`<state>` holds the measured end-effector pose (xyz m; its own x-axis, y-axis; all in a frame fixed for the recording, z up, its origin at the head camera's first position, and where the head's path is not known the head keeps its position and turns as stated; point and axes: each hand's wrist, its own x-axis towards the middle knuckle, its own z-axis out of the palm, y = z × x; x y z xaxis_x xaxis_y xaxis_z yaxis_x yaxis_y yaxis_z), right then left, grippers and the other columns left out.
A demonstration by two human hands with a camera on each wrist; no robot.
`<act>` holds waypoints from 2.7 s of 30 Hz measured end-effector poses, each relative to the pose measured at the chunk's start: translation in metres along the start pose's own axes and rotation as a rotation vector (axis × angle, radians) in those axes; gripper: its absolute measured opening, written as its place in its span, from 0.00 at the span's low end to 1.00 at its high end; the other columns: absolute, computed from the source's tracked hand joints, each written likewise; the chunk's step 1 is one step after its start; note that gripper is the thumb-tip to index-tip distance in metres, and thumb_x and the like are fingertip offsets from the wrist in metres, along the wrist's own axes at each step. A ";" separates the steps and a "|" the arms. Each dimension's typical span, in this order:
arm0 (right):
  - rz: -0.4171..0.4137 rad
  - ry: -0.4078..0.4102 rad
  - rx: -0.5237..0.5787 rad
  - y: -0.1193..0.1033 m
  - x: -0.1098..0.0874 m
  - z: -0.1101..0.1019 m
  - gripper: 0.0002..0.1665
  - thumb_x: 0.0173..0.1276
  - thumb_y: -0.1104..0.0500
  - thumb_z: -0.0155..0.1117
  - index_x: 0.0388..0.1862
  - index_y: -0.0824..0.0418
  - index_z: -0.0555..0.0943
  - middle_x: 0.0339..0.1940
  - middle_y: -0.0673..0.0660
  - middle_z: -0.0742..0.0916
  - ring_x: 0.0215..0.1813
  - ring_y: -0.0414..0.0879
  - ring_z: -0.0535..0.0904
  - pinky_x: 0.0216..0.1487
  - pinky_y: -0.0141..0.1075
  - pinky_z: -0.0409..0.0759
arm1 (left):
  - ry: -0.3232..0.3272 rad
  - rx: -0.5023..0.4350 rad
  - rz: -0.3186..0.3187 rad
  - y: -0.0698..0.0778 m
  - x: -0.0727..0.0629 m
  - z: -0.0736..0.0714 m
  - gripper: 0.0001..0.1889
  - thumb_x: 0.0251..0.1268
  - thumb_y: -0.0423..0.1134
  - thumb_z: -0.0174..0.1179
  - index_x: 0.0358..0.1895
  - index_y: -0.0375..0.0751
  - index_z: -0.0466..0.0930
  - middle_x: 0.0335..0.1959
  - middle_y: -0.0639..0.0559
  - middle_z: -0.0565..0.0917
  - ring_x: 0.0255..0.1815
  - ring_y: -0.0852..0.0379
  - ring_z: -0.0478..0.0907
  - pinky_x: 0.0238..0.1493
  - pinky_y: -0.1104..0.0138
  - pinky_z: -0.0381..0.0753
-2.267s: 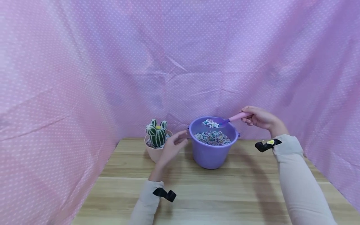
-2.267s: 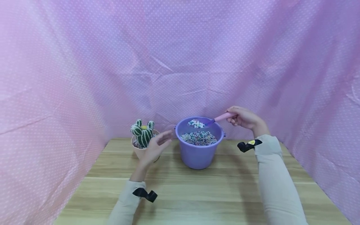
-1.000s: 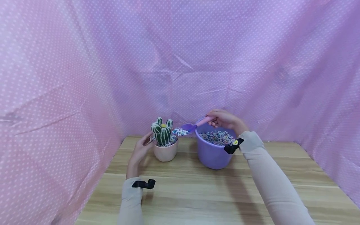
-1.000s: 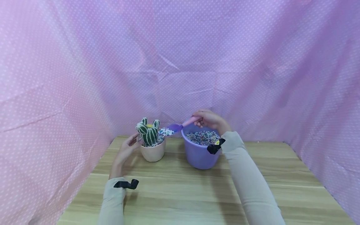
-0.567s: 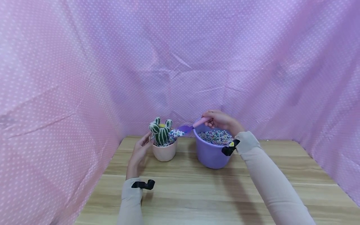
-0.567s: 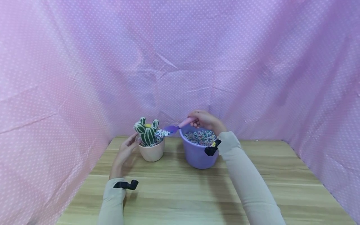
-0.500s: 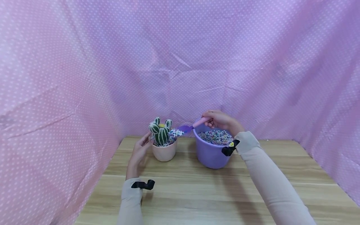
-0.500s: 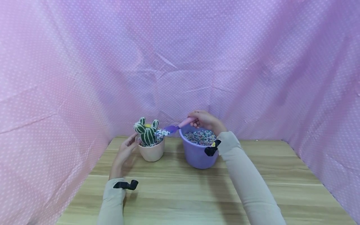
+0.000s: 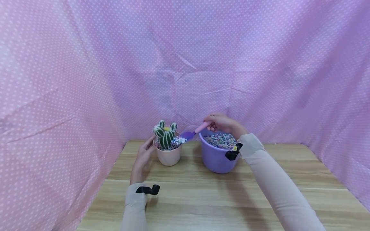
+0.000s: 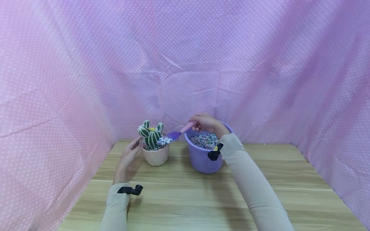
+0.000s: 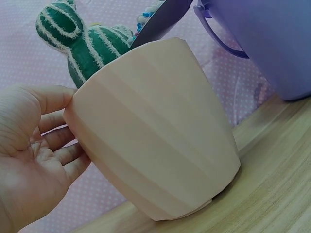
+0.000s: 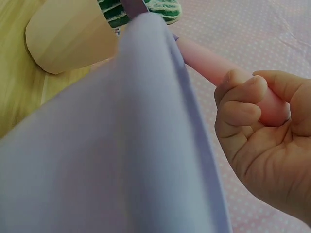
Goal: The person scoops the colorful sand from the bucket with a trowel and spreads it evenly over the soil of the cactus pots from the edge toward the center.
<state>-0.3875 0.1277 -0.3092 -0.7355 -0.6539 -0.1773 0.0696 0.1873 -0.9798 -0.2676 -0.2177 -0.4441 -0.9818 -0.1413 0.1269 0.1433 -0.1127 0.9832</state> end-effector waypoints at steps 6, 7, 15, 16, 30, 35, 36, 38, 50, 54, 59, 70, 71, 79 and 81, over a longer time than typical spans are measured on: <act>0.013 -0.016 0.030 0.002 0.007 0.003 0.10 0.82 0.61 0.46 0.44 0.63 0.74 0.18 0.51 0.83 0.20 0.38 0.73 0.22 0.24 0.69 | -0.003 -0.015 -0.005 -0.001 0.004 -0.001 0.30 0.76 0.30 0.54 0.78 0.35 0.59 0.83 0.45 0.55 0.84 0.51 0.49 0.86 0.59 0.46; 0.013 -0.017 0.032 0.003 0.007 0.003 0.10 0.82 0.61 0.46 0.44 0.63 0.74 0.18 0.51 0.83 0.20 0.38 0.73 0.22 0.24 0.69 | -0.005 -0.010 -0.005 -0.001 0.004 -0.001 0.30 0.77 0.30 0.54 0.78 0.35 0.59 0.83 0.45 0.55 0.84 0.51 0.49 0.86 0.59 0.46; 0.014 -0.009 0.011 0.002 0.011 0.001 0.10 0.83 0.60 0.45 0.44 0.62 0.74 0.18 0.50 0.83 0.20 0.38 0.73 0.22 0.24 0.68 | -0.010 0.054 -0.008 0.000 0.011 -0.003 0.30 0.77 0.31 0.53 0.79 0.36 0.59 0.83 0.45 0.55 0.84 0.51 0.49 0.86 0.59 0.47; 0.013 -0.008 0.008 0.002 0.011 0.001 0.10 0.83 0.60 0.45 0.43 0.62 0.74 0.18 0.50 0.83 0.20 0.38 0.73 0.21 0.24 0.68 | -0.010 0.057 -0.007 0.000 0.012 -0.003 0.30 0.77 0.31 0.53 0.79 0.36 0.59 0.83 0.45 0.55 0.84 0.51 0.49 0.86 0.59 0.47; 0.009 0.014 -0.065 -0.007 0.017 0.004 0.09 0.83 0.60 0.45 0.41 0.62 0.70 0.19 0.50 0.83 0.21 0.39 0.72 0.24 0.26 0.68 | -0.025 0.028 -0.025 -0.002 0.027 -0.007 0.30 0.77 0.31 0.53 0.79 0.36 0.59 0.83 0.46 0.55 0.84 0.52 0.49 0.86 0.60 0.46; 0.010 0.024 -0.076 -0.011 0.017 0.004 0.09 0.82 0.60 0.45 0.41 0.63 0.72 0.19 0.50 0.83 0.20 0.39 0.72 0.23 0.27 0.68 | -0.029 0.027 -0.031 -0.003 0.030 -0.009 0.30 0.78 0.31 0.52 0.79 0.36 0.58 0.83 0.46 0.55 0.84 0.52 0.48 0.86 0.60 0.46; 0.008 0.022 -0.083 -0.011 0.016 0.004 0.09 0.82 0.60 0.45 0.41 0.63 0.72 0.19 0.50 0.83 0.20 0.39 0.72 0.23 0.27 0.68 | -0.028 0.021 -0.034 -0.003 0.030 -0.009 0.30 0.78 0.31 0.52 0.79 0.36 0.58 0.83 0.47 0.55 0.84 0.53 0.48 0.86 0.60 0.46; 0.009 0.020 -0.090 -0.012 0.016 0.005 0.10 0.82 0.60 0.45 0.42 0.63 0.72 0.19 0.49 0.83 0.20 0.39 0.72 0.23 0.27 0.68 | -0.025 0.011 -0.035 -0.003 0.029 -0.009 0.30 0.78 0.31 0.52 0.79 0.36 0.58 0.83 0.47 0.55 0.84 0.52 0.48 0.86 0.60 0.46; 0.008 0.017 -0.119 -0.014 0.016 0.004 0.13 0.83 0.60 0.43 0.42 0.64 0.74 0.18 0.49 0.83 0.20 0.39 0.72 0.23 0.28 0.68 | -0.030 -0.015 -0.043 -0.003 0.028 -0.008 0.30 0.78 0.32 0.54 0.79 0.38 0.58 0.84 0.48 0.54 0.85 0.54 0.48 0.86 0.61 0.44; 0.006 0.009 -0.112 -0.016 0.015 0.005 0.13 0.83 0.60 0.43 0.41 0.65 0.73 0.19 0.50 0.83 0.21 0.39 0.72 0.23 0.28 0.68 | -0.022 -0.023 -0.043 -0.002 0.026 -0.008 0.30 0.77 0.32 0.54 0.79 0.38 0.58 0.84 0.47 0.54 0.85 0.53 0.47 0.86 0.60 0.44; -0.002 -0.009 -0.121 -0.018 0.014 0.005 0.15 0.83 0.61 0.43 0.41 0.67 0.75 0.19 0.51 0.84 0.21 0.39 0.73 0.23 0.27 0.69 | -0.008 -0.029 -0.031 -0.001 0.023 -0.006 0.30 0.77 0.31 0.54 0.79 0.38 0.59 0.84 0.47 0.54 0.85 0.52 0.48 0.86 0.60 0.44; 0.002 -0.021 -0.165 -0.020 0.009 0.005 0.15 0.82 0.59 0.45 0.40 0.66 0.76 0.19 0.49 0.84 0.21 0.38 0.73 0.24 0.27 0.70 | -0.005 0.008 -0.030 -0.002 0.015 -0.005 0.29 0.78 0.34 0.53 0.79 0.37 0.59 0.84 0.46 0.53 0.85 0.52 0.45 0.86 0.59 0.41; 0.002 -0.020 -0.166 -0.020 0.009 0.005 0.15 0.82 0.59 0.45 0.40 0.66 0.76 0.19 0.49 0.84 0.22 0.38 0.73 0.24 0.27 0.70 | -0.004 0.009 -0.029 -0.002 0.015 -0.005 0.29 0.79 0.34 0.53 0.79 0.37 0.59 0.84 0.46 0.53 0.85 0.52 0.46 0.86 0.58 0.41; 0.009 -0.002 -0.179 -0.019 0.008 0.006 0.15 0.82 0.59 0.46 0.41 0.67 0.76 0.19 0.50 0.83 0.21 0.39 0.73 0.23 0.27 0.69 | 0.100 -0.003 -0.005 -0.001 0.011 -0.002 0.26 0.79 0.34 0.53 0.76 0.36 0.64 0.79 0.43 0.66 0.80 0.52 0.60 0.84 0.61 0.55; 0.010 -0.002 -0.180 -0.019 0.008 0.005 0.15 0.82 0.59 0.45 0.41 0.67 0.76 0.18 0.50 0.83 0.21 0.39 0.73 0.23 0.27 0.69 | 0.128 -0.003 -0.006 0.000 0.010 -0.002 0.26 0.78 0.36 0.55 0.75 0.36 0.67 0.77 0.44 0.69 0.79 0.53 0.64 0.82 0.63 0.59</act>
<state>-0.3913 0.1149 -0.2927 -0.7343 -0.6526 -0.1871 -0.0448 0.3217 -0.9458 -0.2772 -0.2208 -0.4434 -0.9588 -0.2647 0.1034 0.1383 -0.1166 0.9835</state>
